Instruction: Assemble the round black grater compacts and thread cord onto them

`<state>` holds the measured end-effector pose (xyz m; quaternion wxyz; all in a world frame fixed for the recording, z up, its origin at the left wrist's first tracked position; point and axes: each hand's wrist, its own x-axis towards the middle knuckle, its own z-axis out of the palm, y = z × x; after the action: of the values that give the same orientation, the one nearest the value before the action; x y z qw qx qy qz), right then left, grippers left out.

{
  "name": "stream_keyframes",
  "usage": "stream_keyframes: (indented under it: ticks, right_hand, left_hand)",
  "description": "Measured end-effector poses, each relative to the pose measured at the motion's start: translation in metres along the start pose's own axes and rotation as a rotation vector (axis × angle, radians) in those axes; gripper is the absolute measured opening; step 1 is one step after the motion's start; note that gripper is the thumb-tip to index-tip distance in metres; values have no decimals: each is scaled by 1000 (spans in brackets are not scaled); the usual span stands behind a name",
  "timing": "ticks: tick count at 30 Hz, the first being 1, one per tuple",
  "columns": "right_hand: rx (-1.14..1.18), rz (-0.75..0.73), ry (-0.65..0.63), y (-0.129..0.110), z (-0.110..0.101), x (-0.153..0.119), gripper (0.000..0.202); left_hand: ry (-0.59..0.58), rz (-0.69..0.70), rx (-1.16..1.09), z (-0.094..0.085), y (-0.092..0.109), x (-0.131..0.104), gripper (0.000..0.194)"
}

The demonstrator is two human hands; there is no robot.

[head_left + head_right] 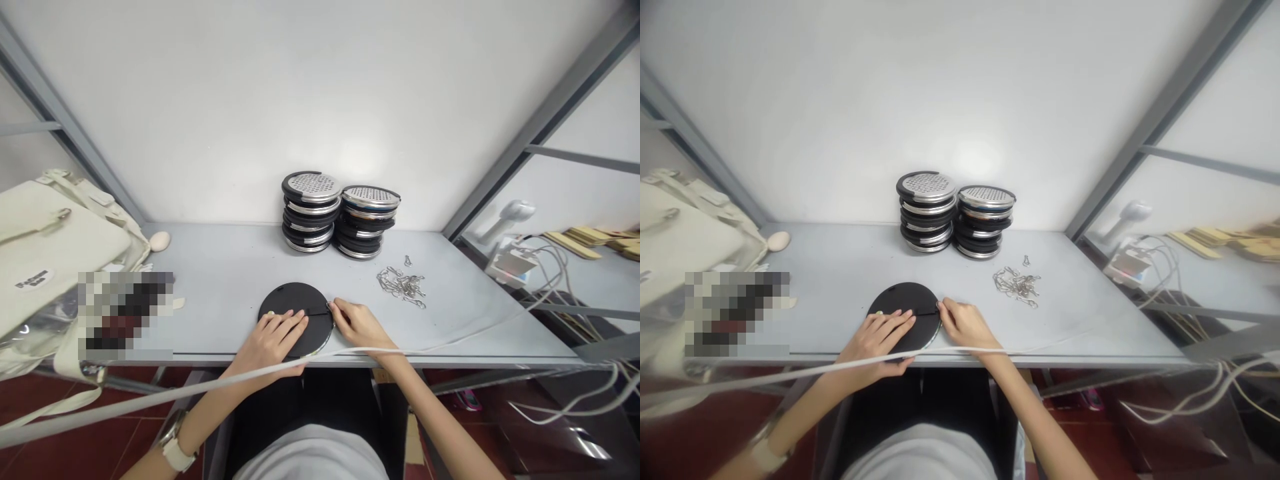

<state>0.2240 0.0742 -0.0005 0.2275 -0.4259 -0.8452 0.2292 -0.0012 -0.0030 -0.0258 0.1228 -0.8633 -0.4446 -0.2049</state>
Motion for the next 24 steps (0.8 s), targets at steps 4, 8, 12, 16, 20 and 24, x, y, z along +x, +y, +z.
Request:
stream_keyframes:
  ticks: [4, 8, 12, 16, 20, 24]
  right_hand:
    - [-9, 13, -7, 0, 0, 1, 32]
    - [-25, 17, -11, 0, 0, 1, 32]
    - [-37, 9, -16, 0, 0, 2, 32]
    - [-43, 13, -23, -1, -1, 1, 32]
    - [-31, 33, -19, -3, -2, 1, 31]
    - [-22, 39, -16, -3, -2, 1, 29]
  left_hand:
    - [9, 5, 5, -1, 1, 1, 65]
    - [7, 7, 16, 0, 0, 0, 65]
    - [-2, 8, 18, 2, -1, -1, 66]
    - [5, 10, 3, 3, -1, -2, 63]
    - [17, 16, 2, 1, -1, -1, 61]
    - [15, 13, 1, -1, 0, 0, 60]
